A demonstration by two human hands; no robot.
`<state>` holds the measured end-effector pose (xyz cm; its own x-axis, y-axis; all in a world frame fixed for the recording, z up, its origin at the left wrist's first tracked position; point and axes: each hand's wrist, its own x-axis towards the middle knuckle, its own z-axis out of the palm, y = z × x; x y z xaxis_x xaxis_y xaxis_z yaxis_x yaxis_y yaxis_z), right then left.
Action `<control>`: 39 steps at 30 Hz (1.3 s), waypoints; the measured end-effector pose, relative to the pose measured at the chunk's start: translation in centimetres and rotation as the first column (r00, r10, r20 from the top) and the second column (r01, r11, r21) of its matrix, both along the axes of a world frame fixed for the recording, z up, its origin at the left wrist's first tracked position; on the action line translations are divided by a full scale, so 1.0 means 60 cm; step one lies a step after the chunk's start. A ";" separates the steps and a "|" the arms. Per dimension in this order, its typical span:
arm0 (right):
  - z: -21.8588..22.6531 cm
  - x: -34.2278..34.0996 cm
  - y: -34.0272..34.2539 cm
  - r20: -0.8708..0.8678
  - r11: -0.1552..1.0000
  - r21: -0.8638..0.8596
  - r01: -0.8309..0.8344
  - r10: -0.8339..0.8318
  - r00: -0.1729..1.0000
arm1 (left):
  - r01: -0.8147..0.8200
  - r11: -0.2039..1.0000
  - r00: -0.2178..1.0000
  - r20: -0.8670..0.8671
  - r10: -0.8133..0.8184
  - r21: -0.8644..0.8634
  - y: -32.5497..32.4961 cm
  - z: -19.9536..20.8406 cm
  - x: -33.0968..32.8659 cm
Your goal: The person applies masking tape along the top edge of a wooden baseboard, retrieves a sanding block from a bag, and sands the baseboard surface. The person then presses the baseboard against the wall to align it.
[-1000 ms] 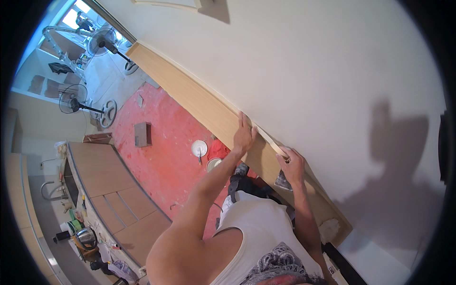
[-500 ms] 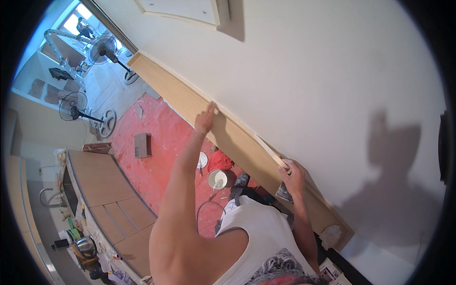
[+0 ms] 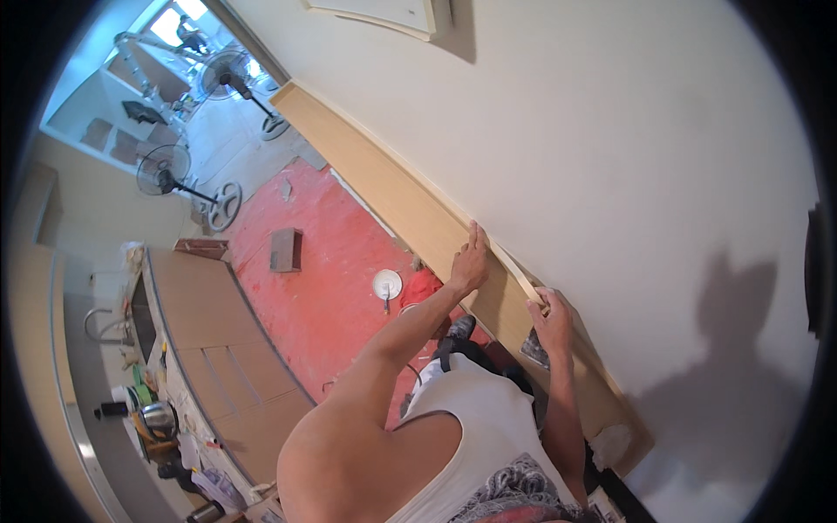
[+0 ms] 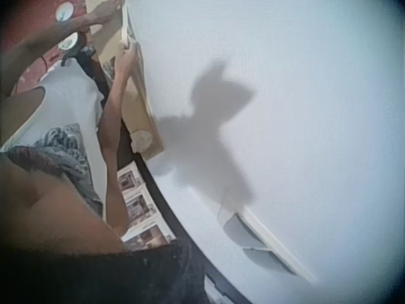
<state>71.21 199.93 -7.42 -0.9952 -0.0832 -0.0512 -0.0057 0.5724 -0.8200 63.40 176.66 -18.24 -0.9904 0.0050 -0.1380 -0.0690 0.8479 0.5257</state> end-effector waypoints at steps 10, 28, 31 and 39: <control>0.004 0.026 0.052 0.009 0.975 0.145 -0.166 0.166 0.986 | -0.024 0.959 0.999 0.038 0.036 -0.283 -0.019 -0.006 -0.012; 0.162 0.196 0.329 0.062 0.989 0.105 0.102 -0.108 0.992 | -0.130 0.992 0.962 -0.243 0.126 0.001 0.017 -0.021 0.014; 0.143 0.201 0.334 0.088 0.986 0.057 0.159 -0.164 0.983 | -0.096 0.991 0.900 -0.417 0.129 0.097 0.122 -0.005 0.092; 0.107 0.200 0.347 0.051 0.989 0.086 0.123 -0.128 0.990 | 0.010 0.981 0.973 -0.229 0.035 0.194 0.199 0.024 0.171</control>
<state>83.20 220.73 -1.00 -0.9929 0.0490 -0.1085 0.1150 0.6316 -0.7667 73.63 188.62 -16.82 -0.9954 -0.0037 0.0958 0.0630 0.7289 0.6818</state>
